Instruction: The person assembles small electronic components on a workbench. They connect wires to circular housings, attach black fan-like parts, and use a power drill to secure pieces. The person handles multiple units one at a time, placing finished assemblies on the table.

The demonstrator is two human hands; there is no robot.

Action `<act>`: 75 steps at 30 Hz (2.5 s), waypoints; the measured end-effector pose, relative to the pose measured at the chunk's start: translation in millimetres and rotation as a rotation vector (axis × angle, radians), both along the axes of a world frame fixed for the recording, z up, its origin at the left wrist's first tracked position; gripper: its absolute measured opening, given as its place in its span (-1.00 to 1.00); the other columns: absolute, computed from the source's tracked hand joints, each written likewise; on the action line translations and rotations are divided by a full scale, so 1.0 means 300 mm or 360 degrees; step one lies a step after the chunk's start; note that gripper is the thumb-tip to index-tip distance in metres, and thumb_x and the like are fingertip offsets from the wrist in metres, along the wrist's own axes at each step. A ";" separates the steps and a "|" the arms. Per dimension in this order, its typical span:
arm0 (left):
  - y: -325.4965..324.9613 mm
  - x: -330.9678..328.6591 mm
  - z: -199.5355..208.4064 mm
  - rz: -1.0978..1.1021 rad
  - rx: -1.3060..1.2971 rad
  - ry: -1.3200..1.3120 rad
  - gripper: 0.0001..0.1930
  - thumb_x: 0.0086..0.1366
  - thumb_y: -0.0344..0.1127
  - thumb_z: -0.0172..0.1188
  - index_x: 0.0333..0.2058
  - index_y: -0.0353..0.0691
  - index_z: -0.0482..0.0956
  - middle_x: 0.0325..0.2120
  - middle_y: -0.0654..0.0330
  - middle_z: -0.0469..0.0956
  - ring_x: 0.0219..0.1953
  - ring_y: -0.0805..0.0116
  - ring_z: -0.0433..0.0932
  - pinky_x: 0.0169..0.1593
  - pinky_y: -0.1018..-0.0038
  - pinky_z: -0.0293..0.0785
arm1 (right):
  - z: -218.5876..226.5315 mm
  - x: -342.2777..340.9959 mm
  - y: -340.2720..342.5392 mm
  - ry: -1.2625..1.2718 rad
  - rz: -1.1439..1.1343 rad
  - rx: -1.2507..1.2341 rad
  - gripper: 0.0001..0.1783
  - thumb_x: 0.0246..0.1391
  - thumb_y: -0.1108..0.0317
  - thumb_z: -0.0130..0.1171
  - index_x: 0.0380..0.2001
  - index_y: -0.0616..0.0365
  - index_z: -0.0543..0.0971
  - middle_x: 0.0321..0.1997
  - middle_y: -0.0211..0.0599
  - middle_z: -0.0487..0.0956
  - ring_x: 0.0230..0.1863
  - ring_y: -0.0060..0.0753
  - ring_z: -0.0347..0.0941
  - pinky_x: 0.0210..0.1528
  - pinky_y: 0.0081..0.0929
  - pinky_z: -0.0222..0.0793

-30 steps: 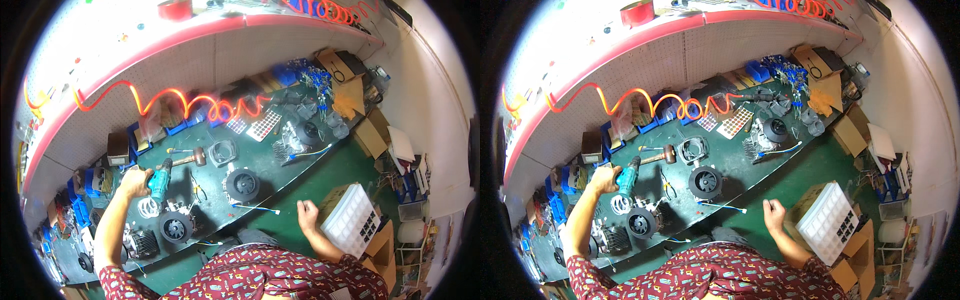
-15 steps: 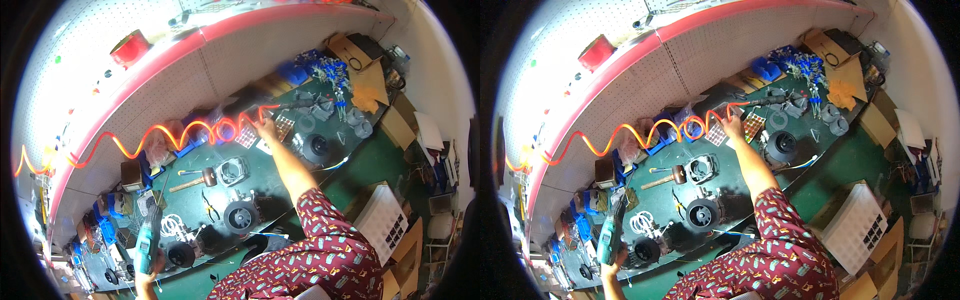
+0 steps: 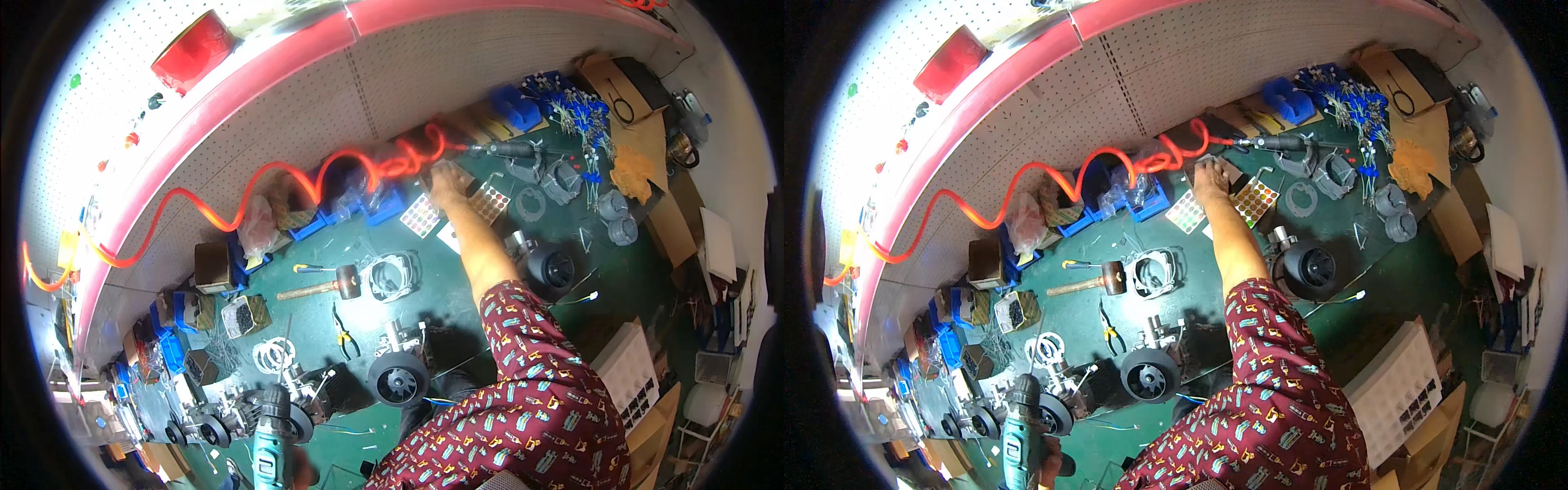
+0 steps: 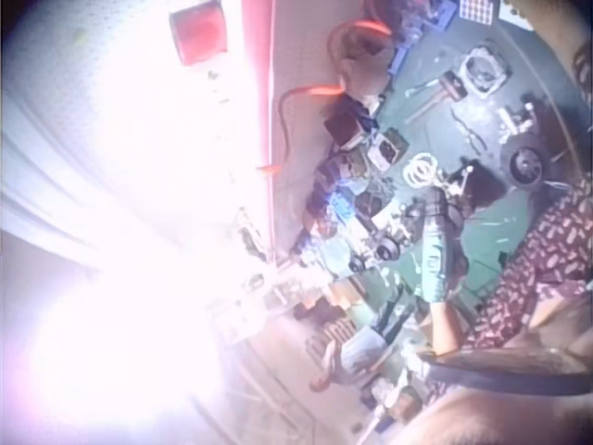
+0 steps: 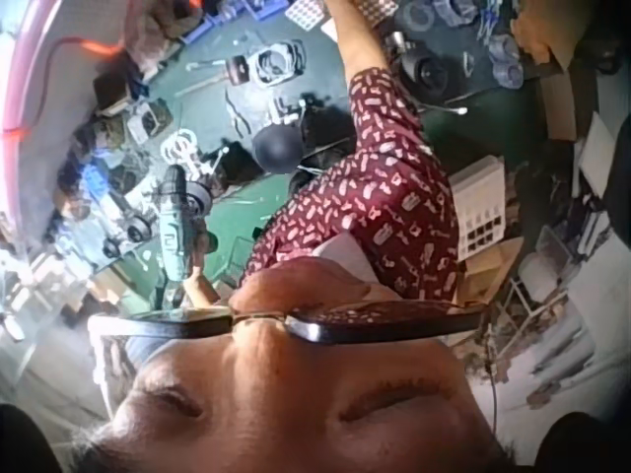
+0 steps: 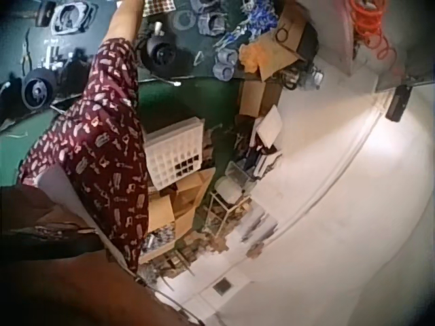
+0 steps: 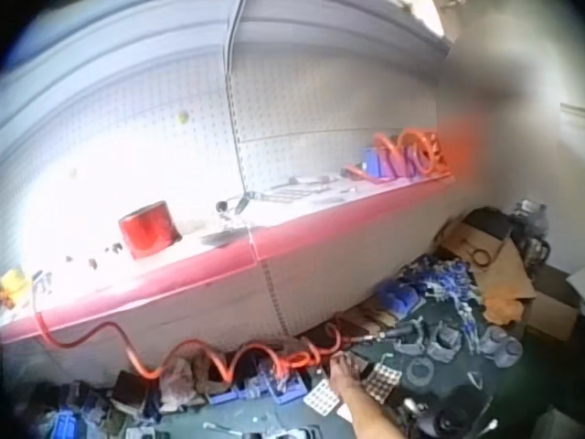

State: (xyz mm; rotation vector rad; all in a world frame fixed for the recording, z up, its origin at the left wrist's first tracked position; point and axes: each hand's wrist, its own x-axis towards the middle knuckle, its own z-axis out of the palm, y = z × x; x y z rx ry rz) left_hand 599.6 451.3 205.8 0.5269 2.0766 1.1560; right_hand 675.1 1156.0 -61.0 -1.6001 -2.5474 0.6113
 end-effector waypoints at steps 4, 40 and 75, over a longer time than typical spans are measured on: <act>0.029 0.023 0.014 0.0224 0.0114 -0.0492 -0.27 0.11 -0.16 0.47 0.18 -0.33 0.35 -0.28 0.14 0.56 -0.31 0.34 0.57 -0.17 0.42 0.50 | 0.021 0.020 -0.004 -0.0157 0.0188 -0.0136 -0.31 0.12 0.24 0.28 0.33 -0.26 0.35 0.53 -0.01 0.06 0.56 0.15 -0.11 0.49 0.04 0.03; 0.128 0.026 -0.072 -0.0387 -0.0063 -0.0077 -0.43 0.27 -0.40 0.24 0.26 -0.30 0.35 -0.05 0.06 0.52 0.01 0.23 0.50 0.11 0.26 0.43 | 0.031 0.066 -0.096 -0.0342 0.0094 0.0083 -0.61 0.30 0.34 -0.02 0.15 0.10 0.52 0.28 0.02 0.44 0.34 0.12 0.31 0.30 -0.11 0.36; 0.209 0.241 0.033 -0.0074 0.0558 -0.0153 -0.23 0.11 -0.09 0.45 0.22 -0.33 0.36 -0.20 0.15 0.55 -0.24 0.37 0.53 -0.11 0.41 0.47 | 0.488 0.141 -0.546 0.3492 -0.0137 -0.2702 -0.79 0.19 0.16 0.10 -0.36 0.05 0.57 -0.64 -0.54 0.30 -0.67 -0.59 0.13 -0.70 -0.66 0.04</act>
